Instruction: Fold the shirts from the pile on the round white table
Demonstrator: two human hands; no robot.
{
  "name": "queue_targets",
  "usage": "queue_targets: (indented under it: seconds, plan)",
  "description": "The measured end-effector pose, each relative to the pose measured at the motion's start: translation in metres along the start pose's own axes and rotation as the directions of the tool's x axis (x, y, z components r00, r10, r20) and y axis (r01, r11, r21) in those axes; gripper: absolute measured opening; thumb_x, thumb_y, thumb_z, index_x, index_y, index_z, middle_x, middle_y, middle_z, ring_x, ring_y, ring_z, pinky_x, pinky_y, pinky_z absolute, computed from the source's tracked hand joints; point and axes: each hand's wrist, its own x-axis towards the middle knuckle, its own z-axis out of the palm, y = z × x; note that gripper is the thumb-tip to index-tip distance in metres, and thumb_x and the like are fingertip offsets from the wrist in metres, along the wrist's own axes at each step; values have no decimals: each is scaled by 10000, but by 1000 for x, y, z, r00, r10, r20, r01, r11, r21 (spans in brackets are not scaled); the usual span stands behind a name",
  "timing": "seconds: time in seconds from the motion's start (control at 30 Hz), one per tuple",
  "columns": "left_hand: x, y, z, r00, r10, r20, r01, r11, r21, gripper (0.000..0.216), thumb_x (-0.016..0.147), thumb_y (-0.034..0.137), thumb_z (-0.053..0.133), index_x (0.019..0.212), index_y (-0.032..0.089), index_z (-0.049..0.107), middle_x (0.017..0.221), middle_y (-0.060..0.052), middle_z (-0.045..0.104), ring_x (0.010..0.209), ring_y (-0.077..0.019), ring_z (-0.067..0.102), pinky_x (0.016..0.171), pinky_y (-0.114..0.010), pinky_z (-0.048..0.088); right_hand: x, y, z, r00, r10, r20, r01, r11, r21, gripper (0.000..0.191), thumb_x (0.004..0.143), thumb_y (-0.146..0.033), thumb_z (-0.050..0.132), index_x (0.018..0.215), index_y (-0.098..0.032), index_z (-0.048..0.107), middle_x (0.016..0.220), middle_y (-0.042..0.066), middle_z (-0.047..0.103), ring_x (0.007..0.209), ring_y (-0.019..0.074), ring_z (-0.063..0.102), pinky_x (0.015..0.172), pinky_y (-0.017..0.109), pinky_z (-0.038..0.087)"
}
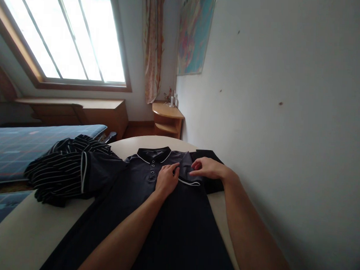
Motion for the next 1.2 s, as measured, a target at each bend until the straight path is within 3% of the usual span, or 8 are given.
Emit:
queue_targets:
  seconds: [0.13,0.27,0.43,0.7,0.93,1.1,1.2]
  plan:
    - [2,-5,5,1000,13,-6,-13,1000,15,296,941,234,500,1109,198,740,1091,-76,716,1062,-239,599,980,-350,458,-5,6,2,990,72,122,-68,997,-36,375,511,-270,884,862,-208,768,839,27,743,723,183,679,592,226,484]
    - [4,-8,5,998,-30,-58,32,999,30,251,925,189,508,1037,196,733,1044,-65,709,1018,-222,604,940,-334,463,-4,2,3,962,158,222,-126,980,-152,291,640,-283,817,912,-192,773,916,36,757,838,195,689,668,231,479]
    - [2,-5,2,996,-51,-76,57,996,74,129,869,192,593,858,202,721,918,-48,718,939,-227,602,876,-327,457,-3,-1,1,954,191,229,-142,966,-215,226,736,-260,766,945,-174,771,949,49,759,880,189,684,684,224,466]
    - [1,-1,0,997,-53,-55,60,989,137,157,919,268,577,963,229,723,951,-36,725,950,-215,610,882,-315,442,4,3,11,980,164,112,-129,954,-270,313,760,-251,758,1062,-170,745,941,63,745,835,176,676,673,226,463]
    - [-3,-3,0,999,-49,-9,49,970,238,242,923,299,560,1081,238,734,1069,-71,685,1071,-256,569,959,-364,438,7,4,14,953,230,199,-153,928,-340,397,644,-244,833,1031,-188,768,935,52,749,845,196,684,649,231,458]
    - [-6,-5,3,999,-11,54,-7,947,321,413,953,347,522,1355,288,591,1416,-92,535,1327,-291,448,1128,-449,324,1,-4,7,944,304,132,-229,885,-405,270,692,-297,804,939,-192,779,903,50,753,807,189,682,627,239,439]
    - [-7,-7,4,992,-6,123,-43,919,392,467,985,444,438,1415,287,533,1529,-83,435,1426,-305,350,1177,-487,256,-2,-8,5,923,348,166,-256,874,-412,147,789,-303,706,816,-180,783,817,51,748,730,171,672,600,243,424]
